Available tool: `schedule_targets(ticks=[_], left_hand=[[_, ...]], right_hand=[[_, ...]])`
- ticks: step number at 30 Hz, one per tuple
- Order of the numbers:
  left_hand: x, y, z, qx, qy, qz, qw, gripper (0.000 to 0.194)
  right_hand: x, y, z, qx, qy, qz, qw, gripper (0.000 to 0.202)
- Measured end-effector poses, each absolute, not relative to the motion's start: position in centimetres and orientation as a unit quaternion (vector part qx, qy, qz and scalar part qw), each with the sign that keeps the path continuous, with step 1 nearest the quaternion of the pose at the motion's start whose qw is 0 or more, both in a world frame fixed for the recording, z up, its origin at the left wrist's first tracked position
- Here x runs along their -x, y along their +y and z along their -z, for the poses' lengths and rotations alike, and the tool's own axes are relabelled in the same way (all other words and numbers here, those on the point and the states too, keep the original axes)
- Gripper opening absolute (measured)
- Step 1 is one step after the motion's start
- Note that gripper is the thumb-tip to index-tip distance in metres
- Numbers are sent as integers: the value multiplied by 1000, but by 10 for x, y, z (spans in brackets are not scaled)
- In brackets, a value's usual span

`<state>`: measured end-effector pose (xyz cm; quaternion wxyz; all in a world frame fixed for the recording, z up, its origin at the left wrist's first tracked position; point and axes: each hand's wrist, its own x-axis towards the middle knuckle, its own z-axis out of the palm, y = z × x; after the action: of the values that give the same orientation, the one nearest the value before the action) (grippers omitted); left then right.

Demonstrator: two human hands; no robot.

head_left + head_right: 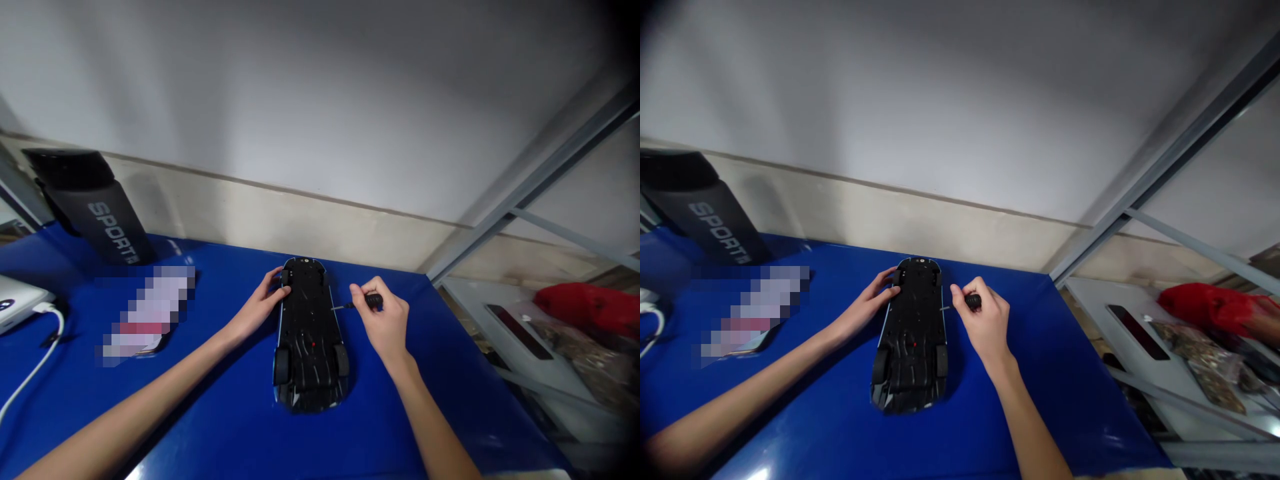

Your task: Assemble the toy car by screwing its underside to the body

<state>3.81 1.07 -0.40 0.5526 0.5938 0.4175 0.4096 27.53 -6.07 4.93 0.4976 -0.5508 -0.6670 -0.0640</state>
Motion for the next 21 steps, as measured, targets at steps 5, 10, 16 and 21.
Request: schedule_targets(ticks=[5, 10, 16, 21], left_hand=[[-38, 11, 6, -595, 411, -414, 554, 56], [-38, 11, 6, -595, 411, -411, 555, 58], [-37, 11, 5, -598, 410, -415, 549, 55], [-38, 9, 1, -596, 416, -407, 553, 55]], right_hand=[[-275, -62, -51, 548, -667, 32, 503, 25], [-275, -62, -52, 541, -673, 25, 504, 23], [-275, -61, -52, 542, -672, 27, 504, 21], [-276, -62, -53, 542, -673, 26, 503, 21]])
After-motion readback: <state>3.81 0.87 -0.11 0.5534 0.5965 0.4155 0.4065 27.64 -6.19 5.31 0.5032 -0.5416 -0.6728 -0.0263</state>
